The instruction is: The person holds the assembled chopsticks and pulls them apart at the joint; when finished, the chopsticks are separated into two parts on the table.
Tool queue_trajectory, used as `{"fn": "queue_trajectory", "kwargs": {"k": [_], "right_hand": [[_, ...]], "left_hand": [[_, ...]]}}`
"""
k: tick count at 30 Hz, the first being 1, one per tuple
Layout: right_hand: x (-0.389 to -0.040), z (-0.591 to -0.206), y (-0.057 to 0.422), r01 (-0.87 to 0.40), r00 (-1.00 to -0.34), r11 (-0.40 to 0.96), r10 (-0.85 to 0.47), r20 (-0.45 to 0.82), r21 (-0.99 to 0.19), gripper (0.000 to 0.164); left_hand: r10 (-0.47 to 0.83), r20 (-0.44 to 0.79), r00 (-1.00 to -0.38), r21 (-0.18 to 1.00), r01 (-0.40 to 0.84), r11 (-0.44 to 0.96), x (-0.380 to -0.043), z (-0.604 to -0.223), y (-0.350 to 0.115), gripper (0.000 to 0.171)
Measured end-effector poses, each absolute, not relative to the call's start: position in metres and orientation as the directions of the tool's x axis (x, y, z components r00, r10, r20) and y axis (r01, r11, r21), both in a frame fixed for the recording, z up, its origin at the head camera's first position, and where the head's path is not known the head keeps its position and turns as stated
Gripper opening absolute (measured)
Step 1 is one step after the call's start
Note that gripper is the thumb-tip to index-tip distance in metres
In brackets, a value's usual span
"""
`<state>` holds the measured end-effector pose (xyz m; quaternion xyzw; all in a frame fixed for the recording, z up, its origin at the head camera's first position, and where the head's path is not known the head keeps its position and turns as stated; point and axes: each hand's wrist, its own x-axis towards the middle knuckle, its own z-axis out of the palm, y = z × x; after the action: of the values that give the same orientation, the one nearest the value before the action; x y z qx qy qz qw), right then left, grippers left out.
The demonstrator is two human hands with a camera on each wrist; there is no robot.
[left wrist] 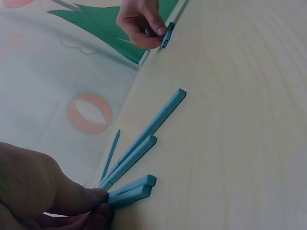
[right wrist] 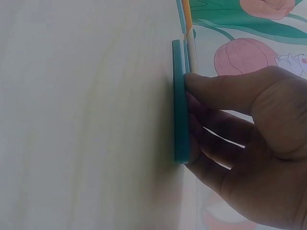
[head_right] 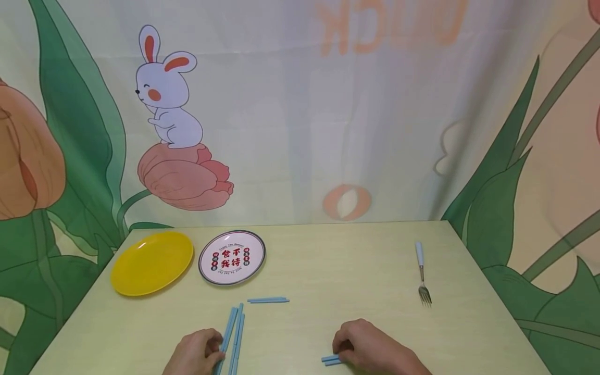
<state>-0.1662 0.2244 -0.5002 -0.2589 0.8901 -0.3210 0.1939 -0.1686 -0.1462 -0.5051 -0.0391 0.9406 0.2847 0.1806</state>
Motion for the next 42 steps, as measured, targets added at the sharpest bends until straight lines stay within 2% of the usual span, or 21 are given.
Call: {"fn": "queue_trajectory", "kwargs": {"k": [9, 18, 29, 42], "right_hand": [[-0.1651, -0.5008, 0.2245, -0.344, -0.790, 0.644, -0.591, -0.160, -0.683, 0.013], [-0.1670, -0.4994, 0.2247, -0.310, -0.790, 0.663, -0.578, -0.203, -0.681, 0.013], [-0.1653, -0.4978, 0.2241, -0.357, -0.779, 0.640, -0.606, -0.161, -0.681, 0.016], [-0.1656, -0.4969, 0.2230, -0.425, -0.761, 0.652, -0.633, -0.141, -0.629, 0.015]], "left_hand": [[0.025, -0.356, -0.934, 0.511, -0.172, 0.842, -0.1698, -0.5066, -0.1506, 0.016], [0.011, -0.341, -0.940, 0.468, -0.160, 0.869, -0.1686, -0.5028, -0.1522, 0.013], [0.008, -0.321, -0.947, 0.387, -0.124, 0.914, -0.1663, -0.5011, -0.1487, 0.020], [-0.021, -0.325, -0.945, 0.362, -0.145, 0.921, -0.1668, -0.5003, -0.1461, 0.012]]}}
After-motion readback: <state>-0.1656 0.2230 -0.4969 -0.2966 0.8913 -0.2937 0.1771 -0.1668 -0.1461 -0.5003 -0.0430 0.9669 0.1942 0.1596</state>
